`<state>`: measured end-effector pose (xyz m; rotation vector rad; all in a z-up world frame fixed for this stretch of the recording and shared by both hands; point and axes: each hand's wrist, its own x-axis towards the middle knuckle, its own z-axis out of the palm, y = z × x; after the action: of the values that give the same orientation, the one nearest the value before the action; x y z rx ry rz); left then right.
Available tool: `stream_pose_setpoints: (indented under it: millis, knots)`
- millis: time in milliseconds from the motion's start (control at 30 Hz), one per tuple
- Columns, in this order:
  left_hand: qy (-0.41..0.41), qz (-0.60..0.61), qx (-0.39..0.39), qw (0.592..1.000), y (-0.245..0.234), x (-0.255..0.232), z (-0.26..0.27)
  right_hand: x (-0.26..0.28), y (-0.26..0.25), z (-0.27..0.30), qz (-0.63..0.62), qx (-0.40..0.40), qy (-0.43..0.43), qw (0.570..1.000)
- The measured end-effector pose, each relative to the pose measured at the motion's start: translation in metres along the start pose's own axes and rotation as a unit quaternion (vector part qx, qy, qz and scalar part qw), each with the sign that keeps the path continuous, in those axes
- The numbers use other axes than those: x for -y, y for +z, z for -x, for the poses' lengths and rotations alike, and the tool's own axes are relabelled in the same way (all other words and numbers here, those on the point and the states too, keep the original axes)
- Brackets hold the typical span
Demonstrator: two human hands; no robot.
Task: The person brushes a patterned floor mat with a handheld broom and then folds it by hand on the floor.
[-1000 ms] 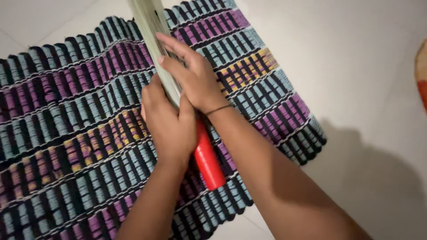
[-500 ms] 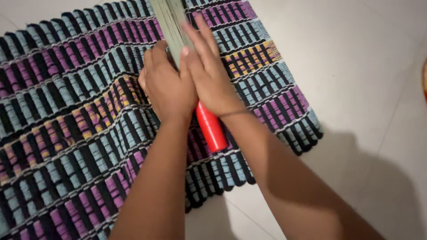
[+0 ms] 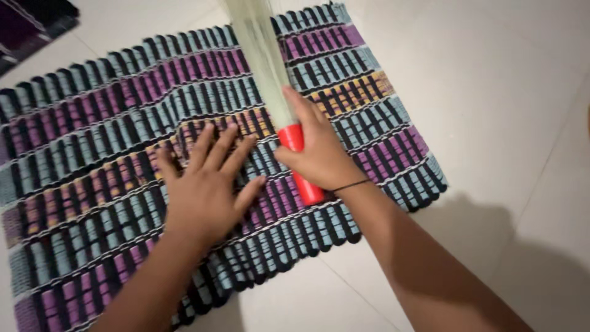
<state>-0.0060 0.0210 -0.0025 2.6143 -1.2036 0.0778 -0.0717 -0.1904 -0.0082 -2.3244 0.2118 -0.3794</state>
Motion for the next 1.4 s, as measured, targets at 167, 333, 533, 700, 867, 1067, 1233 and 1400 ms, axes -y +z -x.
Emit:
stream_pose_setpoints:
  millis: [167, 333, 533, 700, 867, 1067, 1233, 1400]
  knots:
    - [-0.028, 0.002, -0.024, 0.999, 0.033, -0.014, 0.002, -0.024, 0.001, 0.007, 0.042, -0.009, 0.013, 0.999]
    - [-0.029, 0.016, 0.010, 0.999, 0.037, -0.011, 0.002, -0.062, -0.030, 0.018, 0.081, -0.012, 0.013, 0.997]
    - [-0.026, -0.010, -0.022, 0.999, 0.027, 0.017, 0.035, -0.068, -0.057, 0.037, 0.055, -0.058, 0.039, 0.996]
    - [-0.104, -0.035, -0.026, 0.994, 0.018, 0.018, 0.060, -0.046, -0.052, 0.043, -0.014, -0.085, 0.165, 0.982]
    - [-0.105, -0.022, -0.039, 0.993, 0.018, 0.017, 0.060, -0.022, -0.045, 0.050, -0.023, -0.063, 0.025, 0.997]
    - [-0.114, -0.019, -0.030, 0.993, 0.014, 0.014, 0.059, 0.019, -0.024, 0.048, 0.105, 0.104, -0.150, 0.977]
    - [-0.102, -0.026, -0.047, 0.993, 0.016, 0.015, 0.057, 0.034, -0.025, 0.040, 0.182, 0.103, -0.166, 0.964]
    - [-0.104, -0.024, -0.046, 0.993, 0.017, 0.015, 0.058, 0.013, -0.035, 0.042, 0.232, 0.060, -0.039, 0.970]
